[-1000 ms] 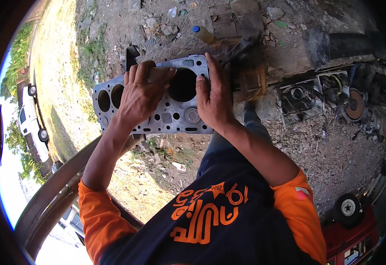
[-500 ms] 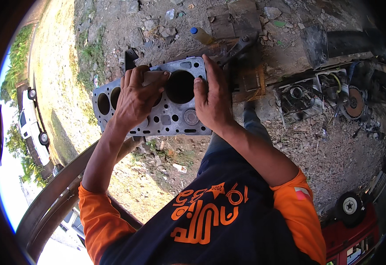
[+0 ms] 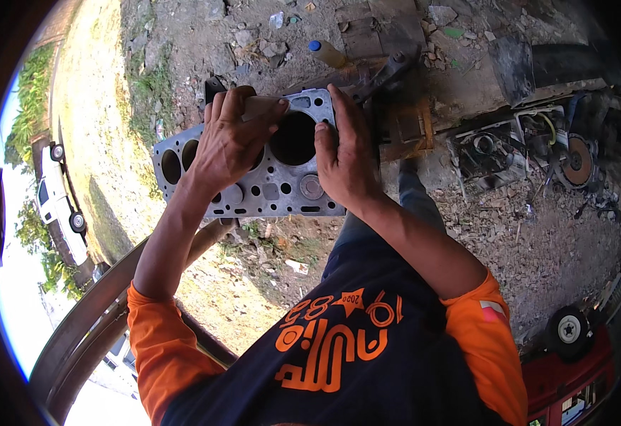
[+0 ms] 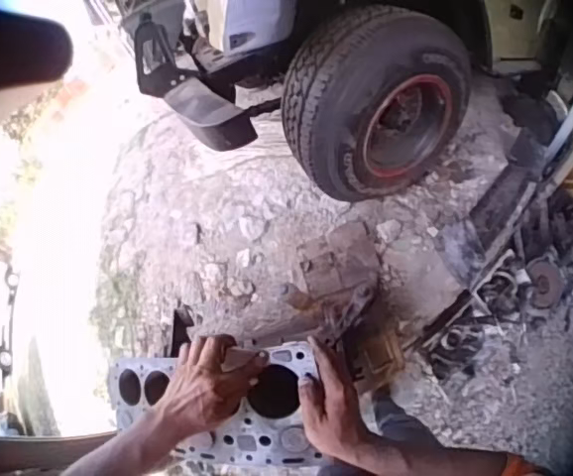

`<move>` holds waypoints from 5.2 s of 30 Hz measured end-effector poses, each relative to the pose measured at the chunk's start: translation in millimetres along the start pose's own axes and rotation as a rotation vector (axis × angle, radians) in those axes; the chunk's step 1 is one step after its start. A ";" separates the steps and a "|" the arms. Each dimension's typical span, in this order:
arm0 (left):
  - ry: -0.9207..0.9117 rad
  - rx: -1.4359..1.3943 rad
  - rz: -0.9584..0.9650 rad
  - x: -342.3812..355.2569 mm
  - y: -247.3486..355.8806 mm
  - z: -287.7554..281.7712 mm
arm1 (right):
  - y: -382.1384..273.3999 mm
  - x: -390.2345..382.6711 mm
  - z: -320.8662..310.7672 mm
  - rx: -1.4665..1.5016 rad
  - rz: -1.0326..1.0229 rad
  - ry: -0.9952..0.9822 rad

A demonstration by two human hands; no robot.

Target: The person cleans and sands the surface and cylinder walls of an engine block using a cloth and a piece of sandpaper.

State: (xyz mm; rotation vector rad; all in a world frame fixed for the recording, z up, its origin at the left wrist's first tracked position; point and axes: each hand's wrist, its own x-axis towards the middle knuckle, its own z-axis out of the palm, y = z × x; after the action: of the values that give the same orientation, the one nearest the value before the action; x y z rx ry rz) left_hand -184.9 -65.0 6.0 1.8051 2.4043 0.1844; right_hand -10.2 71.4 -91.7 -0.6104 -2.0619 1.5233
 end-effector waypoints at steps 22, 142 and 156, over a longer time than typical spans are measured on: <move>0.062 -0.032 -0.076 3.9 11.2 12.4 | 1.2 1.2 -1.7 -0.012 -0.022 -0.002; -0.148 0.083 0.199 63.7 9.3 -9.7 | 6.7 -3.3 8.8 0.015 -0.048 0.088; -0.116 0.124 0.187 41.4 -5.4 -10.2 | 6.8 -1.9 7.3 0.013 -0.043 0.072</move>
State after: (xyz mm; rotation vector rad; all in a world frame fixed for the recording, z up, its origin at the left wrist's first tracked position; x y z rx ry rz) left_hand -203.2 -26.9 13.8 2.0338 2.2133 -0.0528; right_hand -12.9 66.8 -100.3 -0.6029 -1.9967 1.4680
